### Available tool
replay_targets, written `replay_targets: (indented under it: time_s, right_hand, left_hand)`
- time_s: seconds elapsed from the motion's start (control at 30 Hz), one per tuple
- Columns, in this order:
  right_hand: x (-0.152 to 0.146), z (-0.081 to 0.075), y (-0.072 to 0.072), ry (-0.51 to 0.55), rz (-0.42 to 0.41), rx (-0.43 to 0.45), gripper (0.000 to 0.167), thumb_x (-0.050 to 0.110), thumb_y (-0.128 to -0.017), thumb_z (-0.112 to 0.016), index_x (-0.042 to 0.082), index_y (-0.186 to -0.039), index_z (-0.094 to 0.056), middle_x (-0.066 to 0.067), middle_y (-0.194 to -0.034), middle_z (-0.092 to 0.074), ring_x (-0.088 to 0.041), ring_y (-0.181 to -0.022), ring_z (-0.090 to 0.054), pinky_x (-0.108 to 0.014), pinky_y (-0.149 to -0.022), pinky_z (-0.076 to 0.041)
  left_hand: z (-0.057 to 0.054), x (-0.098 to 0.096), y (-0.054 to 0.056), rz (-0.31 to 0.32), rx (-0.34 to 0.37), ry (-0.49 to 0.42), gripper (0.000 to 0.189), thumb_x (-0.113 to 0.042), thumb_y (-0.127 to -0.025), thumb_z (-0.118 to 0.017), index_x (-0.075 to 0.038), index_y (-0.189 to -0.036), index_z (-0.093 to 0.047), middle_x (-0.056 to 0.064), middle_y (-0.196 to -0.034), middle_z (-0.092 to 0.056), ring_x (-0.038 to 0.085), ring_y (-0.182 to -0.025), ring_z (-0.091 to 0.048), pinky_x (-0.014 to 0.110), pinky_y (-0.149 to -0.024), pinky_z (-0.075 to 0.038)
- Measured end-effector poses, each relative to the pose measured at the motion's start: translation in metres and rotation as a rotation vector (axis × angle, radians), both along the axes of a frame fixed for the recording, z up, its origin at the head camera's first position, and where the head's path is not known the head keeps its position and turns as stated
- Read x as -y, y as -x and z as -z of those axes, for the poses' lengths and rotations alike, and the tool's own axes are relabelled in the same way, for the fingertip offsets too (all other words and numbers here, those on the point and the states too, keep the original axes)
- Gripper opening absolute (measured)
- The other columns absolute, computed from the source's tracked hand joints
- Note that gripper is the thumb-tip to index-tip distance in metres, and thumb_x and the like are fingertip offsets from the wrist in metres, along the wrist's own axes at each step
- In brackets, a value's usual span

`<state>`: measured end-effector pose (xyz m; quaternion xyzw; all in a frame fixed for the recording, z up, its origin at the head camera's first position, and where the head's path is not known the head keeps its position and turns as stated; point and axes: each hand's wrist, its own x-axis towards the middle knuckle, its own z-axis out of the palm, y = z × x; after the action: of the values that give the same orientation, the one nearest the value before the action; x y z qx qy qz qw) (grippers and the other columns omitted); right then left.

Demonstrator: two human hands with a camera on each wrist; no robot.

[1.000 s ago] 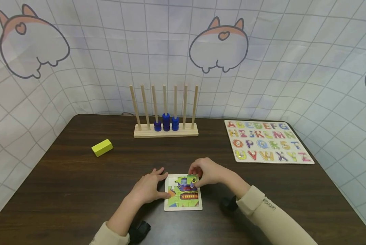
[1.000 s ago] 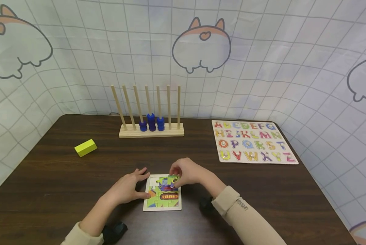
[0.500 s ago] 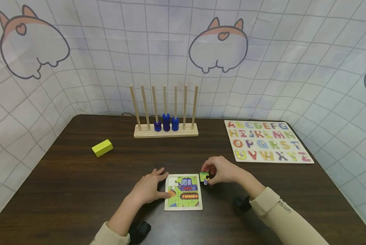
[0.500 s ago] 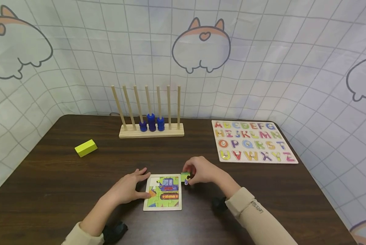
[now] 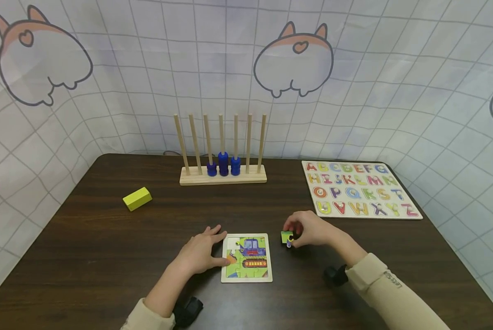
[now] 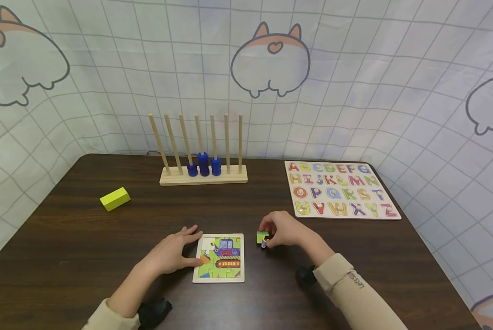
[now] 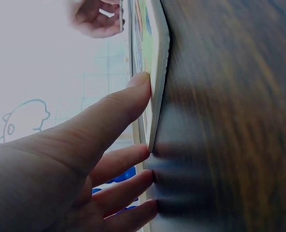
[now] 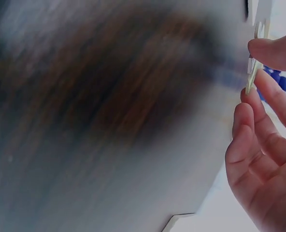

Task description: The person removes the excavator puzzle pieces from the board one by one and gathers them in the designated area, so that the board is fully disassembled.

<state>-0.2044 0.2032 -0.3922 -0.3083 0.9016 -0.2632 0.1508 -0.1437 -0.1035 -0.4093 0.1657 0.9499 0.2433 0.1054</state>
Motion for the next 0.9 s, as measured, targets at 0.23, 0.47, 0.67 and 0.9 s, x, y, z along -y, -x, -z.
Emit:
replay_targets:
  time_s: [0.23, 0.47, 0.67, 0.9]
  right_hand:
    - [-0.006, 0.004, 0.005, -0.015, -0.009, 0.007, 0.026, 0.009, -0.068, -0.077, 0.006, -0.091, -0.065, 0.001, -0.081, -0.059, -0.014, -0.070, -0.052, -0.024, -0.062, -0.044]
    - [-0.009, 0.004, 0.006, -0.029, -0.001, 0.010, 0.026, 0.008, -0.067, -0.078, 0.005, -0.090, -0.065, 0.000, -0.081, -0.059, -0.015, -0.070, -0.053, -0.024, -0.062, -0.045]
    - [-0.010, 0.005, 0.007, -0.031, 0.006, 0.004, 0.026, 0.008, -0.067, -0.078, 0.006, -0.089, -0.066, 0.001, -0.082, -0.060, -0.015, -0.070, -0.053, -0.024, -0.062, -0.045]
    - [-0.012, 0.007, 0.008, -0.041, 0.012, -0.001, 0.026, 0.009, -0.066, -0.079, 0.006, -0.088, -0.066, 0.001, -0.081, -0.059, -0.015, -0.070, -0.053, -0.024, -0.062, -0.045]
  left_hand:
    - [0.000, 0.001, 0.000, -0.009, 0.004, -0.005, 0.073, -0.040, -0.071, -0.077, -0.008, -0.131, -0.051, 0.012, -0.142, -0.038, 0.036, -0.131, -0.029, 0.063, -0.096, -0.027]
    - [-0.001, 0.000, 0.001, -0.005, 0.004, 0.008, 0.074, -0.041, -0.071, -0.076, -0.008, -0.131, -0.051, 0.013, -0.141, -0.038, 0.037, -0.130, -0.030, 0.062, -0.096, -0.027]
    - [0.000, 0.001, 0.001, -0.009, 0.007, 0.010, 0.074, -0.042, -0.071, -0.076, -0.009, -0.132, -0.051, 0.012, -0.142, -0.038, 0.036, -0.130, -0.030, 0.061, -0.097, -0.027]
    - [0.000, 0.001, 0.001, -0.013, 0.014, 0.001, 0.074, -0.040, -0.071, -0.076, -0.009, -0.132, -0.050, 0.011, -0.142, -0.037, 0.035, -0.131, -0.029, 0.061, -0.097, -0.026]
